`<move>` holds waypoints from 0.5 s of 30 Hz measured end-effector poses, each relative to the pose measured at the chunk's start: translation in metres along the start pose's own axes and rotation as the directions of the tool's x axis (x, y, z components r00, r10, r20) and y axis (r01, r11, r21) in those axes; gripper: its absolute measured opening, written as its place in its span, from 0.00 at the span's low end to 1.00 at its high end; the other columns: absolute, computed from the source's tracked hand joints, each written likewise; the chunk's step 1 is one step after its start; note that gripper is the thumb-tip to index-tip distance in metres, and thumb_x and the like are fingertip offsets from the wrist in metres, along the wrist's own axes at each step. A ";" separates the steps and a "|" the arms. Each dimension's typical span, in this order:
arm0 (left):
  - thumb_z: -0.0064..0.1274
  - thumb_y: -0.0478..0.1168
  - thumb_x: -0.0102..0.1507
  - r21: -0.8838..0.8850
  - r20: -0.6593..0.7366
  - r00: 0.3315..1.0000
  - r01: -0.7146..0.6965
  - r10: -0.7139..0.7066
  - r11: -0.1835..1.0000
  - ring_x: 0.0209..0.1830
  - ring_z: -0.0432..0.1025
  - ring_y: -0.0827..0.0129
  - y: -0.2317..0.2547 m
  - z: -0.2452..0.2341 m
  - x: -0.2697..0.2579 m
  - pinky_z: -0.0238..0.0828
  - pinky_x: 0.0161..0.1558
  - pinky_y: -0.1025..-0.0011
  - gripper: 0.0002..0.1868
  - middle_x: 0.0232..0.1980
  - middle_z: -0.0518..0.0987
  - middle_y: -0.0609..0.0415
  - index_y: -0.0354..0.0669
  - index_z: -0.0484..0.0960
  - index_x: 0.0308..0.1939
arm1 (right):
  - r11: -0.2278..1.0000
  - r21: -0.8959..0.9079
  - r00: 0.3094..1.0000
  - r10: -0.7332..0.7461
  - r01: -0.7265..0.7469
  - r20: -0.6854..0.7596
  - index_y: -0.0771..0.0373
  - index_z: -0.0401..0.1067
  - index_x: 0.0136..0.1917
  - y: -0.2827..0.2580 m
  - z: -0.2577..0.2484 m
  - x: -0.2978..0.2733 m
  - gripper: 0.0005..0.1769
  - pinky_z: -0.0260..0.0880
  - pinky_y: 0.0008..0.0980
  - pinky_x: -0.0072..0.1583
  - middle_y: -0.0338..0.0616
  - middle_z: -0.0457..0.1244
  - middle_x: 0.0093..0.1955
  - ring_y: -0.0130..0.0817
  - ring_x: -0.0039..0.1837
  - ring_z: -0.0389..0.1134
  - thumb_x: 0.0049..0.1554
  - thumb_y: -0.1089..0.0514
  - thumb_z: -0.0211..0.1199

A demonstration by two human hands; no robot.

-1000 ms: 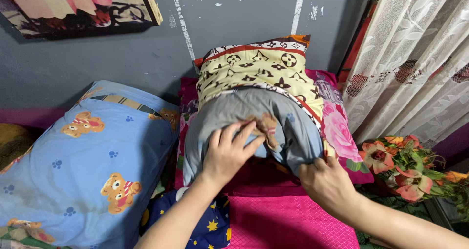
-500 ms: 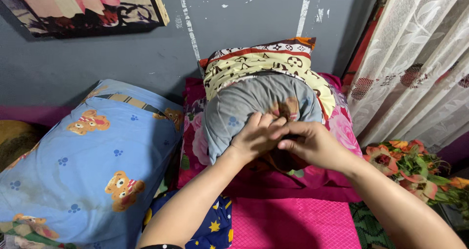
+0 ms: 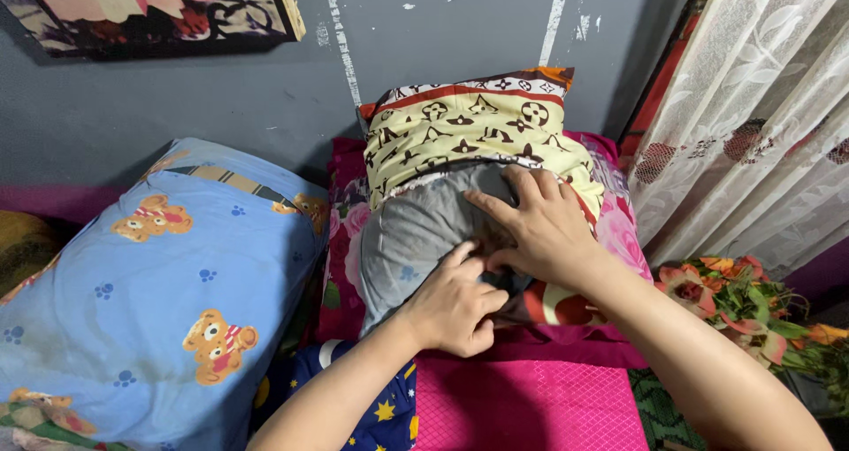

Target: The person inserts a pillow into a patterned pillowcase by hand. They open the case, feed the pillow inside, and repeatedly adjust and smooth the fabric to fit the pillow. The pillow is then placed on a stack of bedding.

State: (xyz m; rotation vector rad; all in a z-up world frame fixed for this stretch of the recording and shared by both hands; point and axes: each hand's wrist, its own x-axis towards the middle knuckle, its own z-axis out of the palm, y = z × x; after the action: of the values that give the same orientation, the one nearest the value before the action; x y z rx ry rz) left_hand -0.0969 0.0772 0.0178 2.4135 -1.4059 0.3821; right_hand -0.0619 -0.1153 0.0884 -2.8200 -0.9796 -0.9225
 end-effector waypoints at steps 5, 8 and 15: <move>0.56 0.39 0.52 -0.031 -0.248 0.965 -0.096 0.086 0.995 0.45 0.75 0.56 0.009 0.001 -0.049 0.63 0.69 0.55 0.10 0.33 0.78 0.48 0.41 0.76 0.34 | 0.978 -0.191 0.994 0.091 -0.077 0.063 0.27 0.65 0.72 0.006 0.011 0.006 0.41 0.64 0.49 0.53 0.47 0.61 0.68 0.47 0.61 0.61 0.44 0.38 0.69; 0.57 0.37 0.53 -0.062 -0.218 0.976 0.010 -0.024 0.998 0.38 0.75 0.59 0.015 0.002 -0.074 0.67 0.66 0.59 0.08 0.31 0.78 0.52 0.43 0.76 0.35 | 0.956 -0.277 0.993 0.113 -0.101 0.027 0.25 0.66 0.72 0.015 0.021 0.003 0.35 0.64 0.46 0.53 0.41 0.62 0.68 0.43 0.61 0.62 0.52 0.45 0.63; 0.62 0.45 0.57 0.215 -0.212 0.968 0.182 -0.136 0.960 0.31 0.74 0.62 0.000 -0.068 -0.102 0.66 0.48 0.58 0.10 0.27 0.77 0.55 0.46 0.78 0.32 | 0.933 -0.342 0.991 0.128 -0.110 0.031 0.23 0.67 0.72 0.024 0.027 0.006 0.33 0.64 0.42 0.53 0.37 0.63 0.67 0.41 0.58 0.63 0.58 0.55 0.54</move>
State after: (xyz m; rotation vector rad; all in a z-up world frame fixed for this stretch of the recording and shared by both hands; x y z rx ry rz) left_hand -0.1505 0.1857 0.0408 2.5672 -1.1271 0.7584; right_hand -0.0303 -0.1257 0.0728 -3.1582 -0.6998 -1.1040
